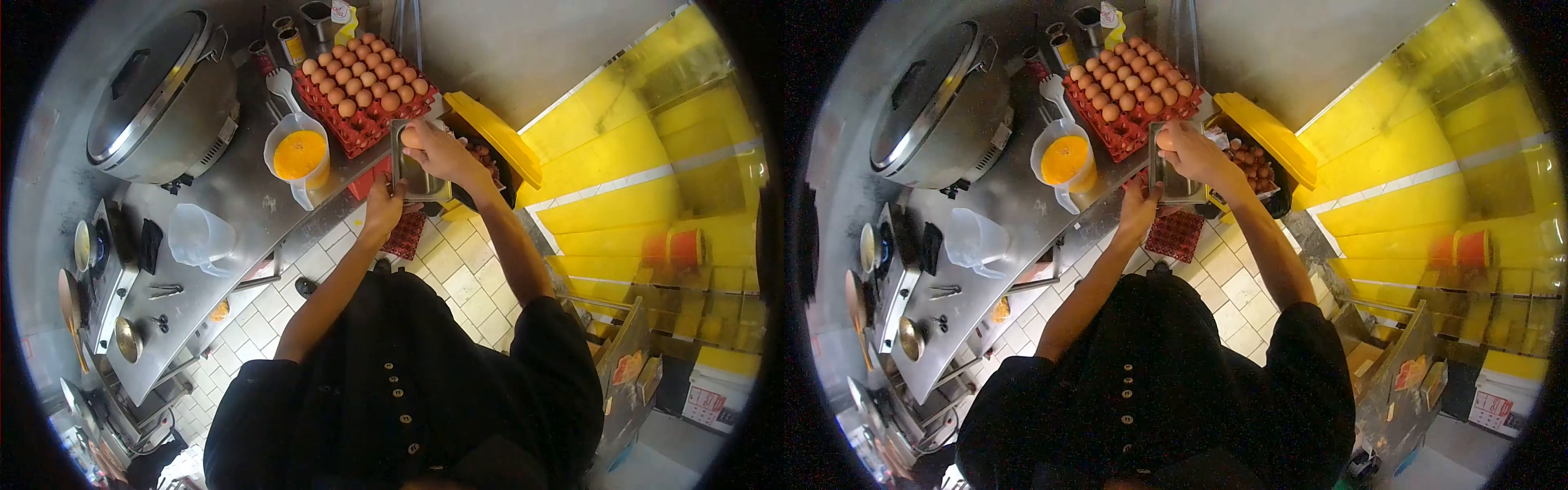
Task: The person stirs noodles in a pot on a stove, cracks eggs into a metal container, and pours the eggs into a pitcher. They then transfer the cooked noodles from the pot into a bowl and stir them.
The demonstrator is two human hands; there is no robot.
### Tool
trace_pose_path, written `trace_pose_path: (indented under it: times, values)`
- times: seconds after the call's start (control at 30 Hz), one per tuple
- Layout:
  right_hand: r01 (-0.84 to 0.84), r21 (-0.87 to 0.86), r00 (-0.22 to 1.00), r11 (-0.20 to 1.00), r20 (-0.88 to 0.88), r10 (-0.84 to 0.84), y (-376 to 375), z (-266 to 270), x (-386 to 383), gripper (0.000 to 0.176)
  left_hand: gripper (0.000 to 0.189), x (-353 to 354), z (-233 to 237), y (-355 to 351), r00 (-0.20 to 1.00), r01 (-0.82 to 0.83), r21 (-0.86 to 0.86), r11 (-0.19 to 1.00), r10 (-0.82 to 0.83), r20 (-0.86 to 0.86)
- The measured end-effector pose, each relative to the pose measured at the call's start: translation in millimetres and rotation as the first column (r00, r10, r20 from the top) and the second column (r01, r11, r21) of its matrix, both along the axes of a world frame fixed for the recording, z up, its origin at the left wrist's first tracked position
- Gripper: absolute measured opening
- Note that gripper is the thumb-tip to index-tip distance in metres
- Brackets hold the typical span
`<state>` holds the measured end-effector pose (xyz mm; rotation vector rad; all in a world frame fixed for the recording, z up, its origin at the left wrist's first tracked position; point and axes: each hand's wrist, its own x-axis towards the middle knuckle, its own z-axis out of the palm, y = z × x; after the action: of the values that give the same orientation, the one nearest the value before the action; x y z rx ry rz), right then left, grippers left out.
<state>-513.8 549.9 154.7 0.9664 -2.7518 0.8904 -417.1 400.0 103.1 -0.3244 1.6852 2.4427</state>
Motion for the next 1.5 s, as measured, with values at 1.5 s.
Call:
trace_pose_path:
  times: [1.5]
  values:
    - [0.891,-0.273,0.453,0.363,0.493,-0.743,143.5,-306.5,-102.1,0.069,0.014,48.9,57.5,-130.6,0.91,-0.368,0.262,0.892,0.287,0.3]
